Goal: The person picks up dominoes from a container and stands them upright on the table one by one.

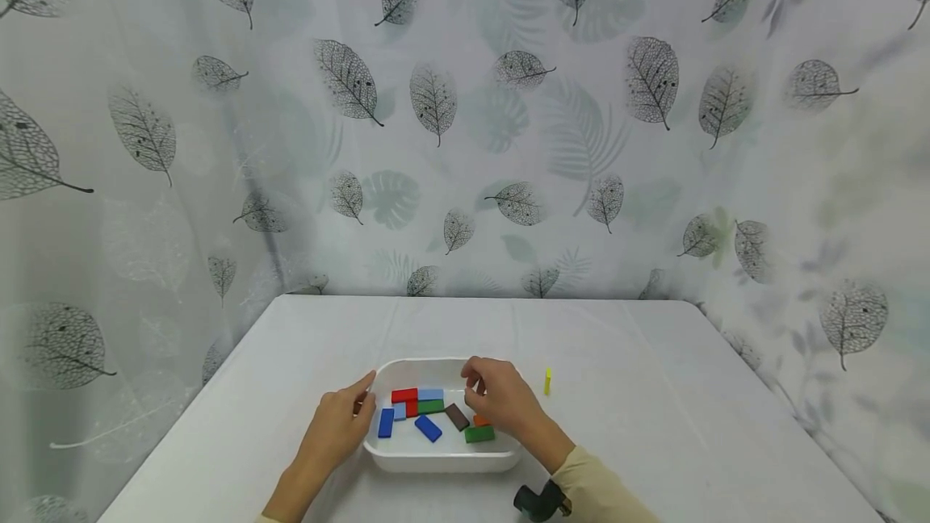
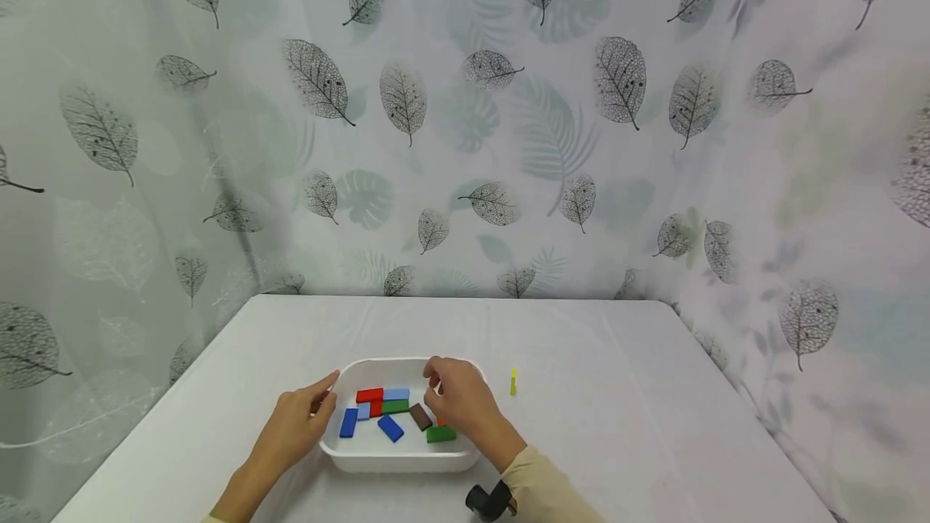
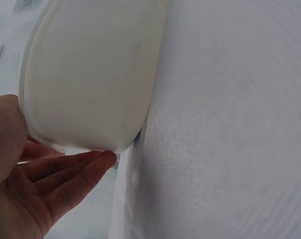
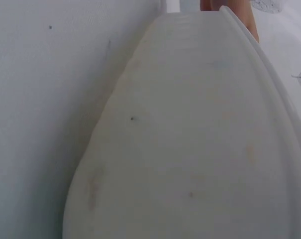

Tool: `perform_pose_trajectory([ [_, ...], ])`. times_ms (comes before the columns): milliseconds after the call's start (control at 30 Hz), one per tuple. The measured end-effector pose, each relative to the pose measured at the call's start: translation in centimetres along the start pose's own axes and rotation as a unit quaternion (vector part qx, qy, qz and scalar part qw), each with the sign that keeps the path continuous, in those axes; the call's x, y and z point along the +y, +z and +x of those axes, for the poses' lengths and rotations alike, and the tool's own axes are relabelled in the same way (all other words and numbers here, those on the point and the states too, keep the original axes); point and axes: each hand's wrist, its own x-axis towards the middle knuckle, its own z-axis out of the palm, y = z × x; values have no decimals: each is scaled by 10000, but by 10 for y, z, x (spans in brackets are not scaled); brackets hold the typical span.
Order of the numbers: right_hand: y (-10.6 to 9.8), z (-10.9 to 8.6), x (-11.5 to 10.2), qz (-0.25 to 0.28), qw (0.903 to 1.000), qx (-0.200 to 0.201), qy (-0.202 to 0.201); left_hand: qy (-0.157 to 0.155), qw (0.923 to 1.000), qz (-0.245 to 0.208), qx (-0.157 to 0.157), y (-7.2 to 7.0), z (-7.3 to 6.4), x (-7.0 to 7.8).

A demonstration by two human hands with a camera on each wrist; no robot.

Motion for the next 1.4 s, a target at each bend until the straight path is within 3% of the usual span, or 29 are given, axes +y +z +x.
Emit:
perform_pose_trajectory([
  [900, 31, 9, -12, -745, 9898, -1025, 655, 64, 10000, 47, -23, -2, 2, -2],
  [1400, 32, 9, -14, -1028, 9827, -1340, 764, 53, 10000, 24, 0, -1, 0, 0],
])
